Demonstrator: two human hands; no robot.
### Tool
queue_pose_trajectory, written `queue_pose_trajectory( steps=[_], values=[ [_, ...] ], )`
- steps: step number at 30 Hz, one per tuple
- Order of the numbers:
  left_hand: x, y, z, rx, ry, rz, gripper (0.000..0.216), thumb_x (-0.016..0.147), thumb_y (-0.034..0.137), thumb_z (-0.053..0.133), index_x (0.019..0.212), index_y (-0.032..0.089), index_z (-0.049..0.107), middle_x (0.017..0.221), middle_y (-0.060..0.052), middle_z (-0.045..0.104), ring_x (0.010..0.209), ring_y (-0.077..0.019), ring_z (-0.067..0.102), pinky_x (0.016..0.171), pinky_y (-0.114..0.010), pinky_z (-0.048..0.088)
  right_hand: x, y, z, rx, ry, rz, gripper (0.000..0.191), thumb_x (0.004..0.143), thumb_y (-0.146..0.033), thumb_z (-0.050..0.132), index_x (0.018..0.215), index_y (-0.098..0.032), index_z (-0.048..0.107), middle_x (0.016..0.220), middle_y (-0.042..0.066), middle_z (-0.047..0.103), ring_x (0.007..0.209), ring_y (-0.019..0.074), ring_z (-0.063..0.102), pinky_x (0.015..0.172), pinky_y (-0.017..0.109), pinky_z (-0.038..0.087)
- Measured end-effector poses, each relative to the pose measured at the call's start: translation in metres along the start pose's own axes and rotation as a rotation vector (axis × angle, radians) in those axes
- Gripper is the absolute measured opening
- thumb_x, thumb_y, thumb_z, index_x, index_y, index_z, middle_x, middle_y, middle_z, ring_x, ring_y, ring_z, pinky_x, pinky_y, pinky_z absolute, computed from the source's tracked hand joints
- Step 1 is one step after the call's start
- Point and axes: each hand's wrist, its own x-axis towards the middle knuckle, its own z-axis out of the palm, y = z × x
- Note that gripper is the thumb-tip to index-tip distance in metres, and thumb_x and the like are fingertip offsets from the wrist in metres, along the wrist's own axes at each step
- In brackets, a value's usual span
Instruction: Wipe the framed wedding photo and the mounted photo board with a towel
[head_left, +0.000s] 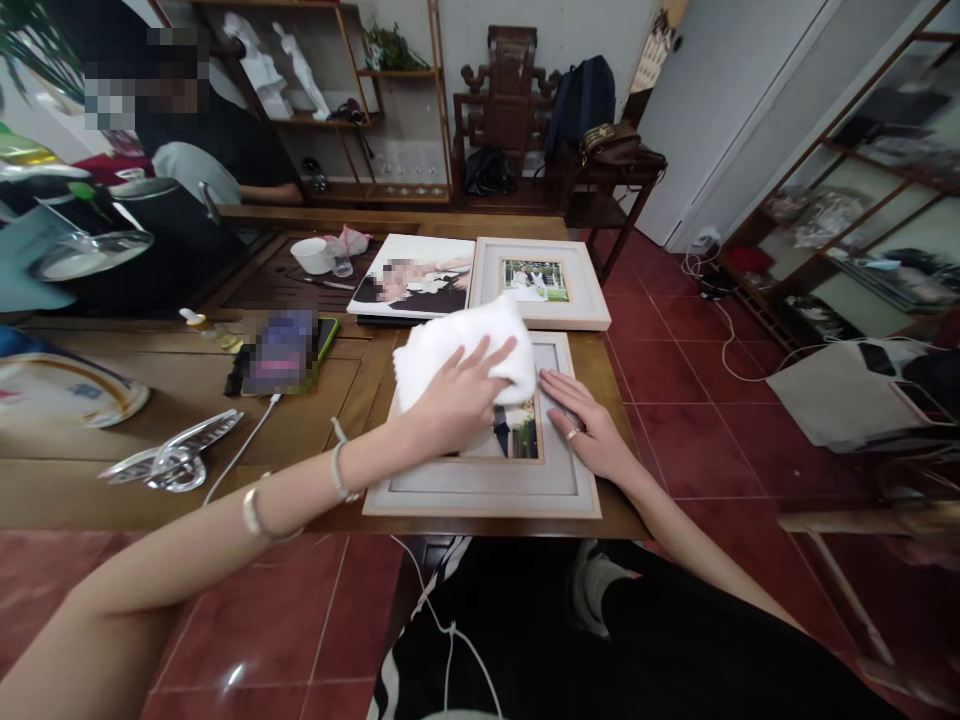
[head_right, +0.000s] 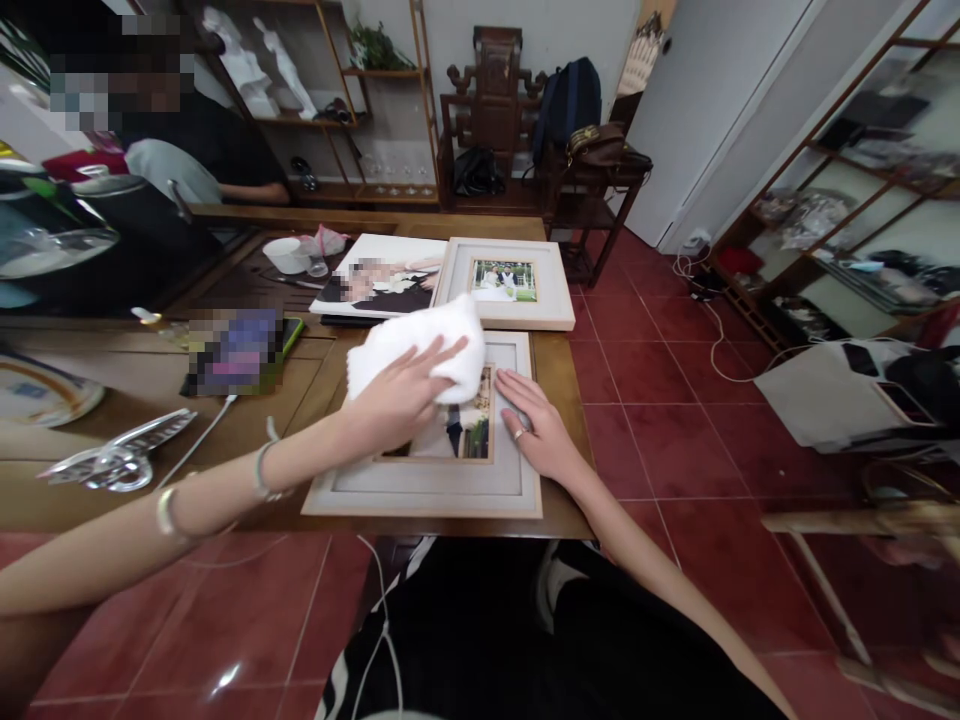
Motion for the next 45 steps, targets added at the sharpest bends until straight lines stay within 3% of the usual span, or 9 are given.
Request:
queue_pose_trajectory(
  steps=[5, 8, 11, 15, 23, 33, 36, 40, 45],
  values=[
    [0.063, -0.008, 0.007, -0.166, -0.007, 0.252, 0.039, 0.084, 0.002, 0.035, 0.108, 0.014, 0.065, 0.122, -0.007, 0.066, 0.110, -0.0173, 0.062, 0.096, -0.029, 0.047, 0.000, -0.002, -0.002, -0.032, -0.011, -0.022, 0.042, 0.093, -0.021, 0.046, 0.133, -0.029, 0.056, 0.136, 0.004, 0.059, 0.132, 0.0238, 0.047, 0.112, 0.052, 0.036],
    [0.069, -0.005, 0.013, -0.135, -0.040, 0.252, 0.036, 0.083, 0.004, 0.038, 0.105, 0.013, 0.065, 0.127, -0.011, 0.063, 0.107, -0.0198, 0.063, 0.093, -0.032, 0.048, 0.001, -0.002, -0.001, -0.031, -0.007, -0.013, 0.047, 0.088, -0.015, 0.045, 0.131, -0.029, 0.059, 0.133, 0.003, 0.061, 0.130, 0.0253, 0.049, 0.111, 0.053, 0.036],
    [0.054, -0.007, 0.017, -0.068, -0.043, 0.212, 0.035, 0.080, 0.003, 0.043, 0.106, 0.009, 0.066, 0.144, -0.018, 0.047, 0.125, -0.0264, 0.053, 0.103, -0.041, 0.041, 0.001, 0.000, -0.001, -0.007, -0.005, -0.013, 0.049, 0.086, -0.013, 0.043, 0.129, -0.030, 0.060, 0.133, 0.002, 0.061, 0.131, 0.0249, 0.048, 0.112, 0.053, 0.036],
    [0.023, -0.024, 0.013, 0.133, -0.083, 0.191, 0.030, 0.077, 0.003, 0.049, 0.098, 0.011, 0.070, 0.146, -0.013, 0.045, 0.139, -0.0248, 0.037, 0.113, -0.042, 0.031, 0.000, 0.000, -0.001, 0.017, -0.015, -0.018, 0.049, 0.089, -0.014, 0.041, 0.133, -0.031, 0.056, 0.139, 0.001, 0.057, 0.134, 0.0231, 0.045, 0.114, 0.053, 0.034],
    [-0.039, -0.062, -0.008, 0.314, -0.180, 0.056, 0.026, 0.076, -0.001, 0.054, 0.084, 0.014, 0.075, 0.144, -0.011, 0.049, 0.134, -0.0303, 0.044, 0.111, -0.047, 0.035, -0.001, -0.003, -0.001, 0.007, -0.008, 0.004, 0.049, 0.091, -0.014, 0.040, 0.135, -0.032, 0.053, 0.141, 0.000, 0.054, 0.137, 0.0210, 0.041, 0.116, 0.053, 0.031],
    [-0.112, 0.043, -0.002, -0.084, -0.218, 0.266, 0.038, 0.068, 0.014, 0.072, 0.105, 0.020, 0.071, 0.157, -0.015, 0.019, 0.142, -0.0351, 0.026, 0.111, -0.048, 0.035, 0.000, -0.003, -0.002, -0.011, -0.012, 0.021, 0.044, 0.095, -0.022, 0.042, 0.136, -0.032, 0.052, 0.143, 0.001, 0.052, 0.138, 0.0217, 0.041, 0.117, 0.051, 0.030],
    [-0.097, 0.028, 0.012, 0.005, -0.139, 0.142, 0.034, 0.070, 0.009, 0.069, 0.103, 0.019, 0.072, 0.157, -0.015, 0.023, 0.142, -0.0364, 0.026, 0.111, -0.050, 0.034, 0.000, -0.003, -0.002, -0.019, -0.037, 0.029, 0.042, 0.097, -0.029, 0.043, 0.139, -0.032, 0.049, 0.146, 0.000, 0.048, 0.140, 0.0214, 0.037, 0.118, 0.051, 0.029],
    [-0.053, -0.027, 0.023, 0.156, -0.021, -0.001, 0.034, 0.076, -0.001, 0.059, 0.103, 0.016, 0.072, 0.153, -0.018, 0.033, 0.141, -0.0365, 0.028, 0.111, -0.053, 0.032, 0.001, -0.002, -0.002, -0.035, -0.065, 0.028, 0.042, 0.099, -0.034, 0.039, 0.141, -0.032, 0.045, 0.150, -0.001, 0.043, 0.142, 0.0201, 0.032, 0.119, 0.051, 0.025],
    [-0.017, -0.057, 0.018, 0.246, -0.003, -0.050, 0.023, 0.081, 0.011, 0.065, 0.103, 0.010, 0.071, 0.154, -0.021, 0.029, 0.141, -0.0424, 0.023, 0.112, -0.058, 0.029, 0.001, -0.002, -0.001, -0.059, -0.070, 0.034, 0.043, 0.099, -0.036, 0.040, 0.142, -0.031, 0.044, 0.150, 0.000, 0.043, 0.143, 0.0203, 0.032, 0.120, 0.050, 0.024]
  ],
)
